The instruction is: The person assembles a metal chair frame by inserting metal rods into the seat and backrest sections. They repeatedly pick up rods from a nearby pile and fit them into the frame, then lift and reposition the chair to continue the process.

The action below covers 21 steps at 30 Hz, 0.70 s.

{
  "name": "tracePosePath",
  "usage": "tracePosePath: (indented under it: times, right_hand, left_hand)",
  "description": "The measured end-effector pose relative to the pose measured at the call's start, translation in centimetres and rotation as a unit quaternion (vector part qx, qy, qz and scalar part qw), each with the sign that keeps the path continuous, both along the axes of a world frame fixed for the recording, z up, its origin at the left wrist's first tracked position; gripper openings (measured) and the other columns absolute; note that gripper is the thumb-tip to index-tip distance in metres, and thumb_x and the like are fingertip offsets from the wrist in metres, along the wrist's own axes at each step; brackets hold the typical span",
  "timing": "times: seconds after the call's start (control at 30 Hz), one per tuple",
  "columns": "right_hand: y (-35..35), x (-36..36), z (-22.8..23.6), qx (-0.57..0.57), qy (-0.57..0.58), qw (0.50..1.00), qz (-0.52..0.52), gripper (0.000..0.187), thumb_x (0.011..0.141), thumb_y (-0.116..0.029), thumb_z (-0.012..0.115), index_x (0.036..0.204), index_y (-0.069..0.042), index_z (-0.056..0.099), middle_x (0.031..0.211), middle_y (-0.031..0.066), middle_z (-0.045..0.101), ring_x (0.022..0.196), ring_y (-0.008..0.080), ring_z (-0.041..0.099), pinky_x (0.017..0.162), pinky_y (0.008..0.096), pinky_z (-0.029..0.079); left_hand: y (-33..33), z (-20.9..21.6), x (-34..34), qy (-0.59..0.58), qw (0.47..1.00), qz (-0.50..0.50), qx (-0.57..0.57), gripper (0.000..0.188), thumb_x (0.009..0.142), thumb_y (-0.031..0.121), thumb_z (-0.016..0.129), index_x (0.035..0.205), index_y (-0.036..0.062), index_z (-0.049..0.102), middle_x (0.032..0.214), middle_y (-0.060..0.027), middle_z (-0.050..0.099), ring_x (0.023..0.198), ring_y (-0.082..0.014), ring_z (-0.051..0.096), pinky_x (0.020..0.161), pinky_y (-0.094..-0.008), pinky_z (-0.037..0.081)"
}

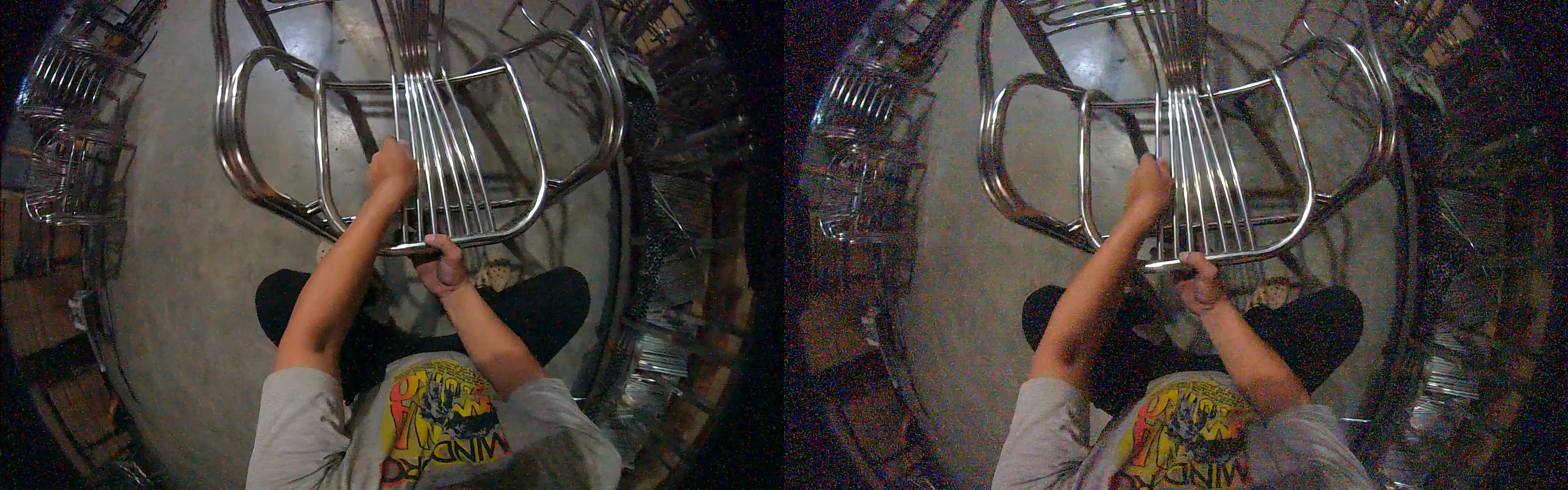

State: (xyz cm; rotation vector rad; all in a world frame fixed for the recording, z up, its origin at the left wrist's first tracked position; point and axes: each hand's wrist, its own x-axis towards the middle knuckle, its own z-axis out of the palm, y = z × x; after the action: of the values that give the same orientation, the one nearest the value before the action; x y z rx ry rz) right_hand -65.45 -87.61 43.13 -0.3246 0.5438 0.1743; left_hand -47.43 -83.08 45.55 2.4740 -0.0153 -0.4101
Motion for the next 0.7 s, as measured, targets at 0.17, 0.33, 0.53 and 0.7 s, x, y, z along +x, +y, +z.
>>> tracePosePath:
  times: [0.17,0.33,0.53,0.7]
  right_hand:
    - [-0.1,0.0,1.4,-0.02,-0.035,0.999,-0.024,0.036,0.078,-0.015,0.059,0.113,-0.005,0.057,0.105,0.0106,0.063,0.098,0.026,0.062,0.096,0.0407,0.047]
    - [-0.6,-0.4,0.5,-0.029,-0.032,0.998,0.048,0.027,0.078,-0.018,0.06,0.1,-0.003,0.064,0.095,0.01,0.067,0.094,0.025,0.063,0.09,0.0385,0.048]
    - [-0.5,-0.6,-1.3,-0.008,-0.005,1.0,0.015,0.029,0.078,-0.019,0.06,0.101,-0.003,0.065,0.098,0.0113,0.069,0.094,0.0257,0.065,0.086,0.0409,0.05]
    - [-0.3,-0.9,-1.6,-0.016,-0.045,0.998,0.044,0.028,0.083,-0.028,0.062,0.095,-0.003,0.066,0.09,0.0107,0.07,0.078,0.0221,0.067,0.066,0.0334,0.055]
  left_hand:
    - [0.2,0.2,-0.3,-0.013,1.0,-0.002,-0.021,0.035,0.098,0.033,0.042,0.108,0.0013,0.054,0.101,-0.0307,0.065,0.098,-0.0487,0.062,0.087,-0.0565,0.046]
    - [0.6,-0.1,-0.8,-0.017,1.0,-0.002,-0.013,0.034,0.098,0.032,0.041,0.107,0.0003,0.051,0.098,-0.0311,0.065,0.094,-0.0507,0.062,0.084,-0.0572,0.047]
    - [2.2,1.4,-1.9,-0.015,0.997,-0.069,0.025,0.035,0.098,0.029,0.04,0.108,-0.004,0.043,0.091,-0.0343,0.064,0.089,-0.0513,0.062,0.08,-0.059,0.047]
    - [2.2,1.6,-2.1,-0.031,0.995,-0.089,0.03,0.031,0.097,0.025,0.041,0.106,-0.0042,0.043,0.089,-0.0345,0.063,0.085,-0.0516,0.062,0.079,-0.0585,0.046]
